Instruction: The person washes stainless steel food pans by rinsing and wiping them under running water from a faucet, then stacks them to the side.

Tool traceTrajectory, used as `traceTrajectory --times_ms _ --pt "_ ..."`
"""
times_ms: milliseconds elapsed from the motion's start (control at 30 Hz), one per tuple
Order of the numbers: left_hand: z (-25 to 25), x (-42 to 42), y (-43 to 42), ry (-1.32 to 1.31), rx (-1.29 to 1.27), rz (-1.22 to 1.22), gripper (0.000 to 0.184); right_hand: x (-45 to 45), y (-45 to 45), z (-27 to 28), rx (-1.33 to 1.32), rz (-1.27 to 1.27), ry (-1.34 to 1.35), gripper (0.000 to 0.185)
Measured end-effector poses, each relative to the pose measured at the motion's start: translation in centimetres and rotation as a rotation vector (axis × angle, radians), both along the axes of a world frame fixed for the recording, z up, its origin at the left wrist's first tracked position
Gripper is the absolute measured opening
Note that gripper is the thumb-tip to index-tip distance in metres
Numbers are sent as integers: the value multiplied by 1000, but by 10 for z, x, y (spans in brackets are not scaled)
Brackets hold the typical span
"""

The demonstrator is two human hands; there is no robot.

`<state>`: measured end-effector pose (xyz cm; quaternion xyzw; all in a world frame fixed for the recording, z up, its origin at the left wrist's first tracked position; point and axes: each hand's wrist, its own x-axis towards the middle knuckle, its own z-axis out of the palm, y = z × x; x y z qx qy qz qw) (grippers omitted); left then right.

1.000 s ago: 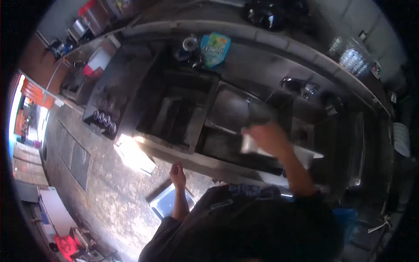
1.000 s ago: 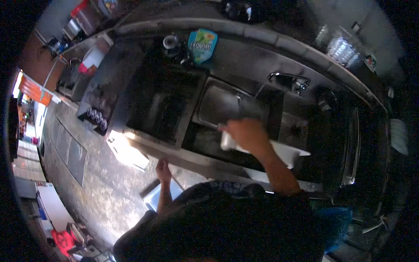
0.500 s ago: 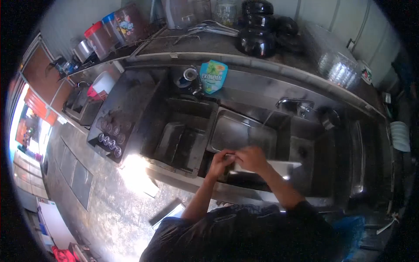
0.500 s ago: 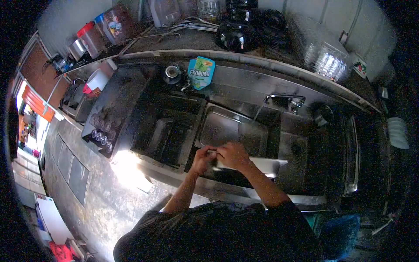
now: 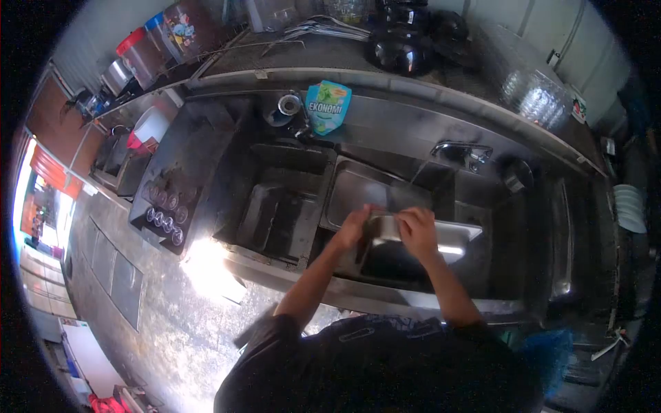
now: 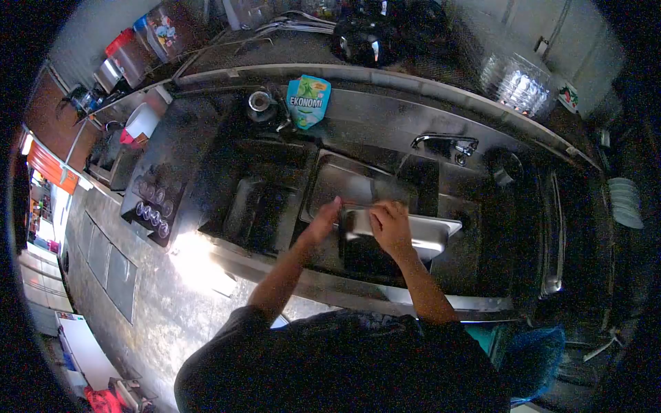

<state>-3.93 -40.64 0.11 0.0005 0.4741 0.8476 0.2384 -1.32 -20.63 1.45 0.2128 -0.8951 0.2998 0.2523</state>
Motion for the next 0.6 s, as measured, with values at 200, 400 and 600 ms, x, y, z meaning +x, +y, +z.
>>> traceTrajectory --times_ms 200,400,600 --pt "-6 -29 -17 201 -391 -45 42 -6 -13 15 76 -121 54 15" --pt "-11 -42 -22 216 -429 -59 39 -14 -21 17 133 -213 16 15" --pt "1 -53 -26 500 -638 -160 30 -15 -28 23 150 -197 9 16"
